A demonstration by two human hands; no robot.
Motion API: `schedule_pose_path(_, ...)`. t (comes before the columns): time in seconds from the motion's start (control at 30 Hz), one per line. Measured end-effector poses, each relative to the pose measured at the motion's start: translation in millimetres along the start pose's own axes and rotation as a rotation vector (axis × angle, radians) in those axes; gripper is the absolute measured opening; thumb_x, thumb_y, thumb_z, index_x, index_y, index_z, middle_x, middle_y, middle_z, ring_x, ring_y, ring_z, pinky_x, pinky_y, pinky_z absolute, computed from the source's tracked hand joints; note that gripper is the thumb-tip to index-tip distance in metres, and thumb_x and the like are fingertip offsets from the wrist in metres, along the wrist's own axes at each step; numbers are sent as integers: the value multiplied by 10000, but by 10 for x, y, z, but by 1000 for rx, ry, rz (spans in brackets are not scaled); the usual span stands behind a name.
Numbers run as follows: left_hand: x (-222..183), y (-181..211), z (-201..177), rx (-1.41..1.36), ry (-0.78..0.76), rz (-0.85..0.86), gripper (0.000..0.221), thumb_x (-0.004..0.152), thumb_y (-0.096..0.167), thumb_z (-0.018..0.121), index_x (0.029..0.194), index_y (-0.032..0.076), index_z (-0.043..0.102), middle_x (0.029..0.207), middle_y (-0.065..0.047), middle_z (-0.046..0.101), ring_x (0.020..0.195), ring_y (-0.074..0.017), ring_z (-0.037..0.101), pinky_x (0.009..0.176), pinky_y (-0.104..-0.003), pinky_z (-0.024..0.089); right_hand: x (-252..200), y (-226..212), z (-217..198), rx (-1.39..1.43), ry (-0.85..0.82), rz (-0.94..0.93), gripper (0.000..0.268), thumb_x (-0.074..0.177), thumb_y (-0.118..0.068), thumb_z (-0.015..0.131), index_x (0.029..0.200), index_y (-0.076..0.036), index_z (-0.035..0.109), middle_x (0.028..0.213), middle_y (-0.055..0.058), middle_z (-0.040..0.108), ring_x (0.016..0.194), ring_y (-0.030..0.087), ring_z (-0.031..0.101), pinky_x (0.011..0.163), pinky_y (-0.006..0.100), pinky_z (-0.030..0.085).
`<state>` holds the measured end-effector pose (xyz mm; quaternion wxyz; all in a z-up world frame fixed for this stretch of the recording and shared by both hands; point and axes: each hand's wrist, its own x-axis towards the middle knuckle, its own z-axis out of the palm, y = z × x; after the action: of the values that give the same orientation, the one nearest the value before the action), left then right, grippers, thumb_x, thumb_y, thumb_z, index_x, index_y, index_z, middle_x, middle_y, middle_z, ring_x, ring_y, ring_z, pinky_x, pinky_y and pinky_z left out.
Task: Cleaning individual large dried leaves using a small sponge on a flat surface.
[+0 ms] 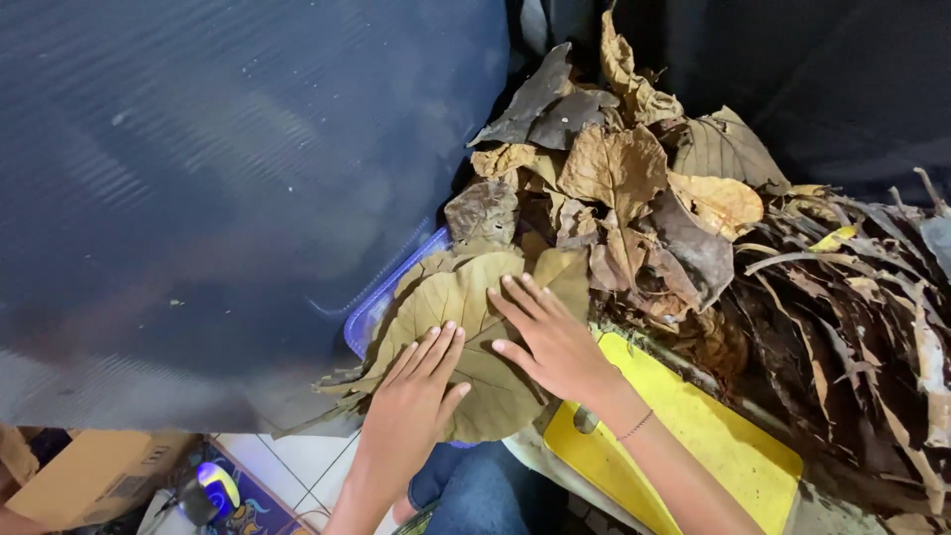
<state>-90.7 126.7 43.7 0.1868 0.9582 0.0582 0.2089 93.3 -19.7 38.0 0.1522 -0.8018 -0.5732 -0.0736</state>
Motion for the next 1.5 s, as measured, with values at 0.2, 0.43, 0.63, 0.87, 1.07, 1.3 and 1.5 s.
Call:
schedule_pose_path(0.2, 17, -71, 132, -18, -42, -53, 569, 942, 271, 597, 1453, 35, 518, 1529, -82, 538, 1420, -226, 475, 1138, -386, 354, -9, 114, 155, -31, -150, 30, 660, 1040, -496, 400, 1546, -74, 373, 1624, 171, 333, 1509, 352, 264, 1201, 467, 214)
schedule_pose_path(0.43, 31, -78, 147, -24, -65, -40, 556, 923, 240, 606, 1434, 32, 535, 1504, -81, 564, 1402, -236, 497, 1122, -392, 372, -27, 145, 246, -49, -134, 54, 664, 1030, -488, 420, 1561, -96, 349, 1621, 152, 350, 1499, 349, 288, 1193, 465, 230)
schedule_pose_path(0.63, 25, -117, 245, -19, -63, -36, 564, 892, 239, 628, 1424, 63, 557, 1500, -66, 573, 1398, -237, 511, 1126, -408, 380, -79, 122, 248, -61, 17, 56, 652, 1002, -475, 469, 1524, -87, 429, 1563, 166, 455, 1450, 358, 398, 1159, 443, 300)
schedule_pose_path(0.87, 9, -132, 303, 44, -81, -44, 592, 881, 224, 628, 1450, 90, 537, 1528, -62, 548, 1400, -236, 509, 1093, -389, 398, -138, 55, 125, -7, 141, 35, 587, 991, -396, 489, 1463, -48, 495, 1509, 180, 521, 1440, 366, 434, 1182, 459, 318)
schedule_pose_path(1.07, -11, -122, 274, 64, -63, -24, 578, 884, 217, 614, 1443, 92, 542, 1506, -65, 569, 1379, -228, 530, 1086, -384, 406, -297, -103, -118, 263, 161, 123, 650, 1018, -418, 455, 1526, -18, 382, 1616, 179, 374, 1543, 353, 261, 1257, 511, 180)
schedule_pose_path(1.3, 130, -114, 358, 259, -43, -63, 568, 894, 407, 600, 1393, 134, 591, 1429, -41, 631, 1324, -225, 584, 1137, -413, 411, -1014, -220, -1023, 606, 317, 377, 562, 877, -157, 652, 1427, -126, 542, 1595, 100, 438, 1451, 267, 461, 1172, 455, 387)
schedule_pose_path(1.5, 745, 905, 90, 96, 138, 152, 589, 899, 311, 637, 1402, 17, 552, 1443, -106, 600, 1323, -271, 554, 1185, -431, 341, -1949, 291, -1403, 328, 1067, 399, 156, 857, 124, 582, 940, 30, 674, 955, 100, 698, 567, 100, 526, 538, 209, 446)
